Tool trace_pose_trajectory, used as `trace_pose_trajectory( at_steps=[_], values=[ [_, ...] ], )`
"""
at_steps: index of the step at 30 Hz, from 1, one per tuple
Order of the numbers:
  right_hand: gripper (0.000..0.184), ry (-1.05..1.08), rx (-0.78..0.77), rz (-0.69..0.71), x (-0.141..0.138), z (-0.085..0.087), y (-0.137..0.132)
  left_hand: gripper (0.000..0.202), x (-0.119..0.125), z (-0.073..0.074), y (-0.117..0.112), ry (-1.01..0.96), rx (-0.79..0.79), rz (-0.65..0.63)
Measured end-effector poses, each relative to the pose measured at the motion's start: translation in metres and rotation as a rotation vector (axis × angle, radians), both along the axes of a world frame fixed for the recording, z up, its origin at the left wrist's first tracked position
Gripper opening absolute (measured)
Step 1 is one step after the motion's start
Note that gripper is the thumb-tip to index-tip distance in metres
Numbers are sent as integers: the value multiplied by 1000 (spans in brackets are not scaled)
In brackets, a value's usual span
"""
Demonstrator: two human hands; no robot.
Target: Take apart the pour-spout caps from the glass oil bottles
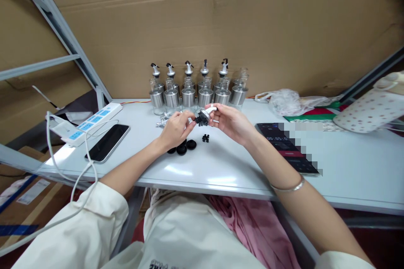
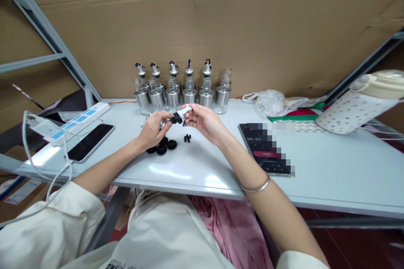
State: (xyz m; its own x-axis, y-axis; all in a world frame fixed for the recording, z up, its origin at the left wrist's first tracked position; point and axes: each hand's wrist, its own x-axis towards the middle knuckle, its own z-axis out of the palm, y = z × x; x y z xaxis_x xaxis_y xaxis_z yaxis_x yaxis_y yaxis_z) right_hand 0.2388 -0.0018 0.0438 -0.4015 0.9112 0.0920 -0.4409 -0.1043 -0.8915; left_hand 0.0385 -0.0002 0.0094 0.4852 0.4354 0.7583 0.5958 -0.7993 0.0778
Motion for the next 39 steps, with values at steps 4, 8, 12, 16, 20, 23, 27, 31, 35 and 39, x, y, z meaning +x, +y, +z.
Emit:
trace_pose_trajectory(
  at_steps=[4,8,12,16,20,23,27,31,35,39],
  values=[
    [19,-3,21,22,2,-2,1,23,1,0,1,-18,24,-96],
    [20,-6,39,32,2,-4,2,35,1,3,1,34,83,-181],
    [19,-11,53,42,1,-4,1,32,1,3,1,26,108,-191],
    [18,-21,61,46,2,-3,1,31,1,2,2,2,105,-172],
    [21,-61,99,40,3,-3,0,32,2,1,1,-23,94,-139],
    [25,-101,145,31,3,-3,0,35,2,-1,1,-52,75,-108],
    [29,-152,174,35,2,-4,0,54,1,-2,3,-19,45,-157],
    [29,-187,195,44,1,-6,1,63,-1,-1,5,102,99,-211],
    [30,-217,202,39,1,-7,0,61,-2,-2,6,106,140,-217],
    [31,-217,197,55,1,-8,1,55,-2,-2,6,90,161,-222]
  ],
)
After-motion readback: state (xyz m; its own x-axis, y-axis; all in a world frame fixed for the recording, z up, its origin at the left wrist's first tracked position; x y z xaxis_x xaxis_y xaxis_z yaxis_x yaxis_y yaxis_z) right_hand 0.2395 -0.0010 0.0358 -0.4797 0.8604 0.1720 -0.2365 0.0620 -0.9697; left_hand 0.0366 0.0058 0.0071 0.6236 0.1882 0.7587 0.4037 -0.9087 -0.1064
